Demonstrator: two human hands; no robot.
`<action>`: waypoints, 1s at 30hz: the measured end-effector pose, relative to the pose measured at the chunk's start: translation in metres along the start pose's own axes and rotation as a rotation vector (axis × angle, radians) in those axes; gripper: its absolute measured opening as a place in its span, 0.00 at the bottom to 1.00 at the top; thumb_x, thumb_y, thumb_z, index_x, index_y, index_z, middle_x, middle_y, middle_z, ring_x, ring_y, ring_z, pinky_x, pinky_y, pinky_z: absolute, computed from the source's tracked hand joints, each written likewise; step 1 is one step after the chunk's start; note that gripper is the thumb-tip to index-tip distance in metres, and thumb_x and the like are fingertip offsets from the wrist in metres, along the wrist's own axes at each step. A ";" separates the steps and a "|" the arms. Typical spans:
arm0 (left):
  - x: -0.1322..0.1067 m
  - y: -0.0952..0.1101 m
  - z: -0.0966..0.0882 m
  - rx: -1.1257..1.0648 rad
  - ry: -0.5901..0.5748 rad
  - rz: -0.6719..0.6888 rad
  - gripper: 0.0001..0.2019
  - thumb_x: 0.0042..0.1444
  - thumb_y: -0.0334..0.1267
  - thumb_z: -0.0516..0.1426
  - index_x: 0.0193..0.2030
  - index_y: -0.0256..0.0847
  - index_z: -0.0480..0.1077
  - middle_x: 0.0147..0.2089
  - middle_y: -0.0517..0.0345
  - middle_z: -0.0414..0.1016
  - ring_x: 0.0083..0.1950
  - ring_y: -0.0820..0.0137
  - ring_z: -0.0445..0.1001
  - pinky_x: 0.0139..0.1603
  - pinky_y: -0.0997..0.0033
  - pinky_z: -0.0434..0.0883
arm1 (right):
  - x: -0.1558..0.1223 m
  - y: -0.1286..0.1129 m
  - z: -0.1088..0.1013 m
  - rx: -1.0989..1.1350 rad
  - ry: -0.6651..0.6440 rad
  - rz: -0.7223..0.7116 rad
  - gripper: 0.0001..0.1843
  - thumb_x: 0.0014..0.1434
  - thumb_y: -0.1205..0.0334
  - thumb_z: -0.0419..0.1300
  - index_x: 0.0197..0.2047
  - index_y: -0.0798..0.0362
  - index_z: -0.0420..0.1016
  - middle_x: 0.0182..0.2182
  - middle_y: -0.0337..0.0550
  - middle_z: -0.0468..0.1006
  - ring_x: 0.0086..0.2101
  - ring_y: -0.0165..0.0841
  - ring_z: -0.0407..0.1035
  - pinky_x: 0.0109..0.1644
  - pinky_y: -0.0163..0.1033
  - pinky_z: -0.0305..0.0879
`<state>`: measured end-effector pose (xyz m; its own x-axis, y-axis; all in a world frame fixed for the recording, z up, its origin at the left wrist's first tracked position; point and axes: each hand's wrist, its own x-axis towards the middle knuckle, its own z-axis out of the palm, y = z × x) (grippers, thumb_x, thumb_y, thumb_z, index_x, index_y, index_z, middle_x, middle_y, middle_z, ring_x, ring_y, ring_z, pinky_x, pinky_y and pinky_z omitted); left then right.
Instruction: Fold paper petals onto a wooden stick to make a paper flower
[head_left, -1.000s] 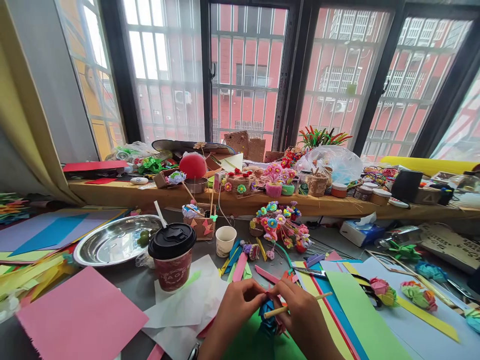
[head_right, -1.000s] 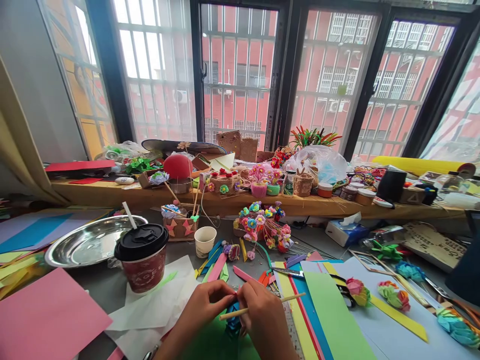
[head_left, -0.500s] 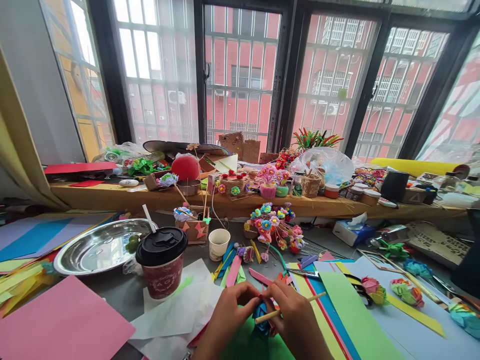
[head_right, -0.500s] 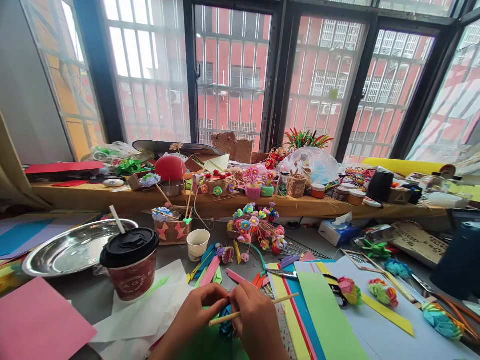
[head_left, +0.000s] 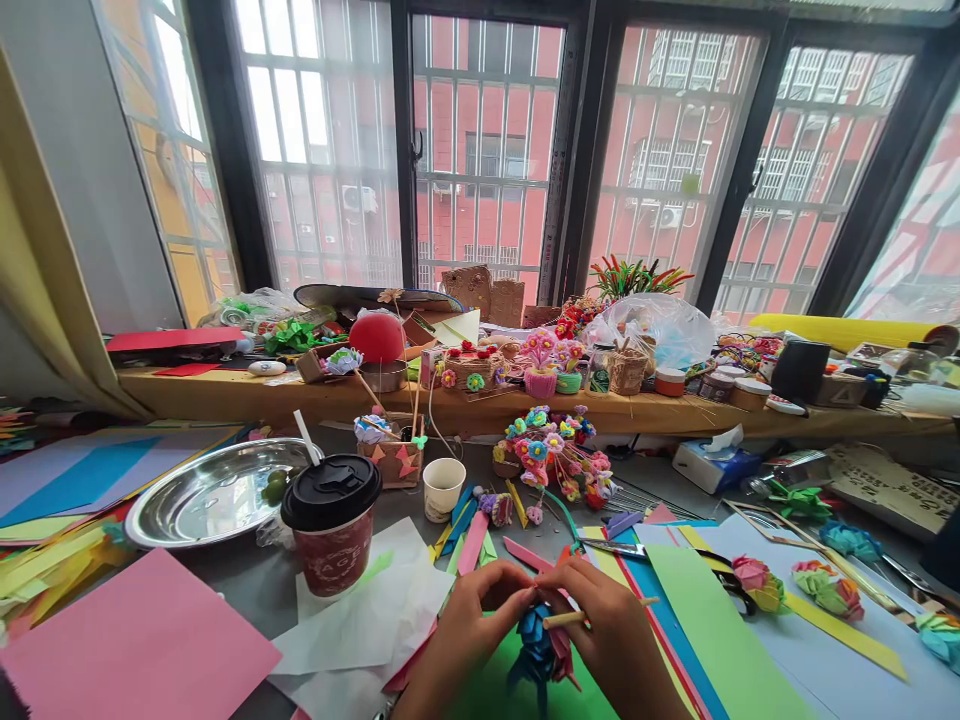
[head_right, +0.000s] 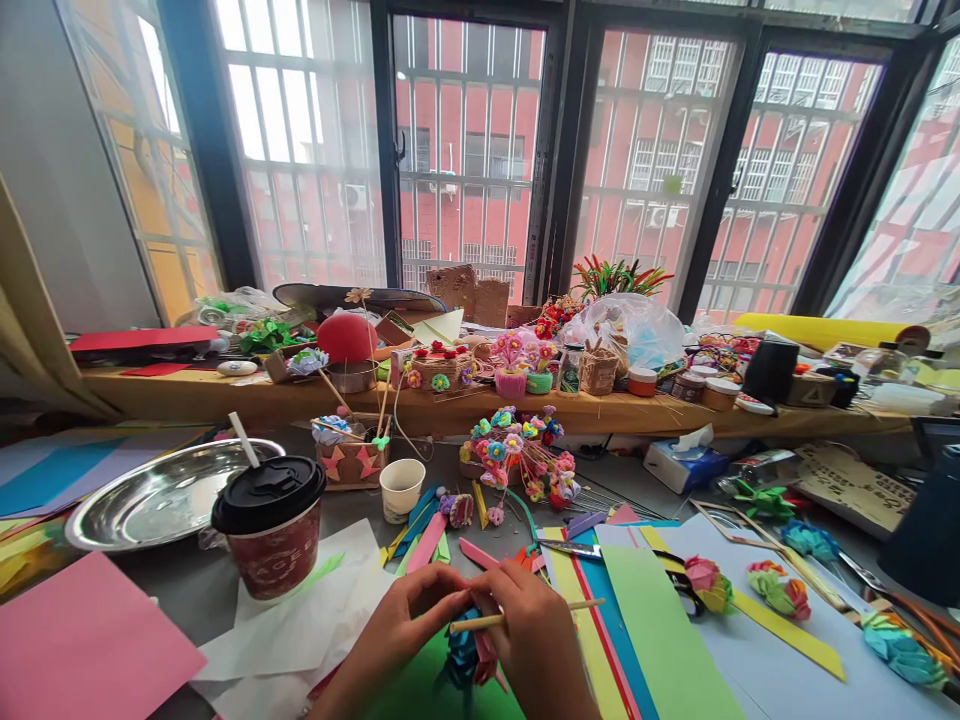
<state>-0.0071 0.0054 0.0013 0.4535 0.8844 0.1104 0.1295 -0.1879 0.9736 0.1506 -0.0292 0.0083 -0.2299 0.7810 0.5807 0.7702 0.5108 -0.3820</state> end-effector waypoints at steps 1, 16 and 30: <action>0.000 -0.002 0.000 -0.051 -0.014 0.001 0.16 0.48 0.47 0.55 0.36 0.35 0.68 0.37 0.51 0.72 0.39 0.66 0.71 0.38 0.71 0.67 | 0.000 0.001 0.000 0.008 0.033 -0.007 0.09 0.55 0.67 0.50 0.33 0.51 0.72 0.27 0.41 0.74 0.27 0.31 0.70 0.28 0.31 0.64; 0.002 -0.008 0.003 -0.116 -0.123 -0.143 0.24 0.38 0.49 0.61 0.40 0.33 0.68 0.33 0.53 0.74 0.34 0.66 0.72 0.34 0.72 0.68 | -0.002 0.012 0.001 0.016 0.130 0.102 0.09 0.55 0.63 0.50 0.37 0.51 0.70 0.31 0.42 0.76 0.32 0.32 0.72 0.32 0.32 0.68; 0.000 -0.005 -0.002 -0.028 -0.153 -0.095 0.19 0.40 0.46 0.60 0.37 0.33 0.71 0.34 0.53 0.75 0.35 0.64 0.73 0.35 0.72 0.68 | -0.001 0.010 -0.004 0.137 -0.022 0.203 0.10 0.53 0.65 0.52 0.36 0.51 0.74 0.32 0.43 0.77 0.33 0.35 0.71 0.35 0.34 0.66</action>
<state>-0.0091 0.0074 -0.0030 0.5698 0.8217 -0.0116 0.1543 -0.0931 0.9836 0.1613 -0.0264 0.0069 -0.0930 0.8795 0.4666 0.7143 0.3855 -0.5841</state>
